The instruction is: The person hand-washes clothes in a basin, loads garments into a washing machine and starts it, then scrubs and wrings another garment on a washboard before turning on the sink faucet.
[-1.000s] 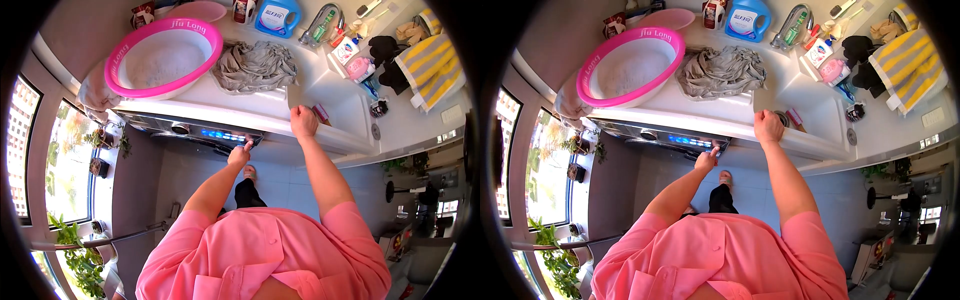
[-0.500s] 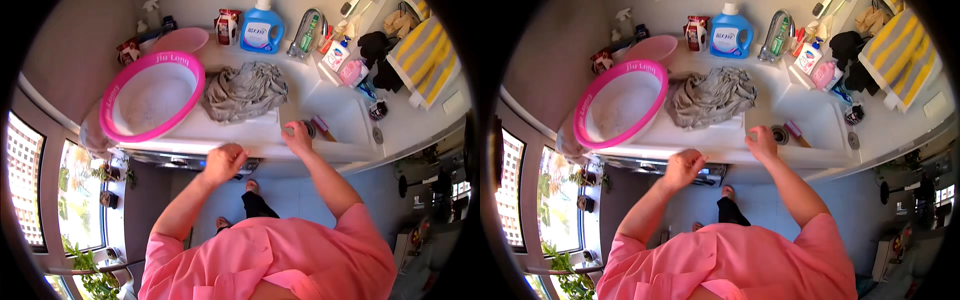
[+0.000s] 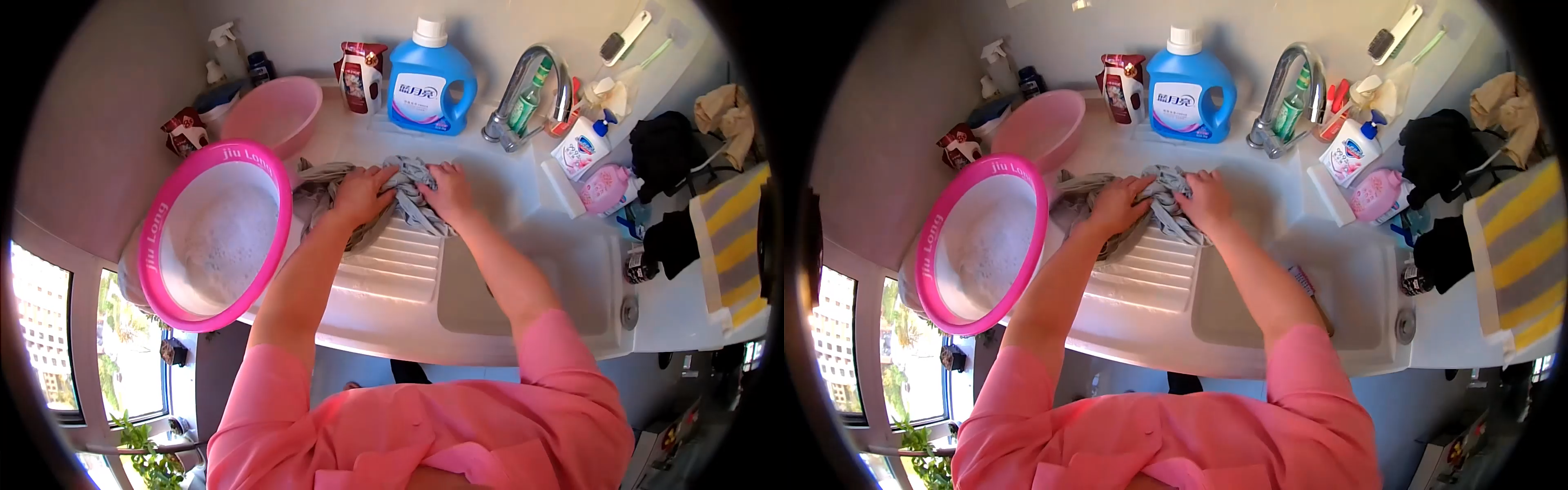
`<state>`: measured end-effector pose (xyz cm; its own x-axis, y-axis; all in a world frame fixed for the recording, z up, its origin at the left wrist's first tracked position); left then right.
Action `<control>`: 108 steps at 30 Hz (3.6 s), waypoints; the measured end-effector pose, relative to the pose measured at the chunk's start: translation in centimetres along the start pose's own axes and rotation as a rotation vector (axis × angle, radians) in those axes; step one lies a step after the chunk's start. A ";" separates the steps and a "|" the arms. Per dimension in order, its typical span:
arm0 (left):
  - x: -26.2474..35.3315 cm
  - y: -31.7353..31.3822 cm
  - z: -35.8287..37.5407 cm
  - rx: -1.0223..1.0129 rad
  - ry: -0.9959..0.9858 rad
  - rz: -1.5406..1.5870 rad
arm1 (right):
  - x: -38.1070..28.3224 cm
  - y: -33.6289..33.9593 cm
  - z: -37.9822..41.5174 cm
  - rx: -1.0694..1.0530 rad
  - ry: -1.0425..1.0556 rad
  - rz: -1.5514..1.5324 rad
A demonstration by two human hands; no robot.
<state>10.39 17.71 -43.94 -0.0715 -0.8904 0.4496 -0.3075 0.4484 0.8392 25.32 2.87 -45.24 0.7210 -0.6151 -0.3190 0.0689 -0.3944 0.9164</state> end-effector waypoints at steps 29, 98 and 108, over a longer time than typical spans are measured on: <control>1.5 -1.0 2.0 -0.132 -0.130 0.107 | -6.5 -1.0 4.6 -0.164 0.168 0.044; 0.9 -5.6 -0.6 -0.062 -0.222 -0.057 | -3.7 -3.0 -0.2 0.000 0.110 0.029; 6.9 4.3 11.3 0.210 -0.041 -0.371 | -7.8 2.1 1.5 -0.812 0.155 -0.287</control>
<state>-2.15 12.58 -40.69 0.0440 -0.9927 0.1124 -0.5059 0.0749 0.8594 18.80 5.83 -41.18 0.6820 -0.4435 -0.5815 0.6896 0.1250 0.7133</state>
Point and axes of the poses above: each hand's wrist, its own z-axis away from the middle knuckle, its own y-axis out of the back of the hand, x = y × z, the point moved 1 cm from there along -z, towards the middle knuckle, and after that the axes turned 12 degrees about -y, right-handed, at the moved point
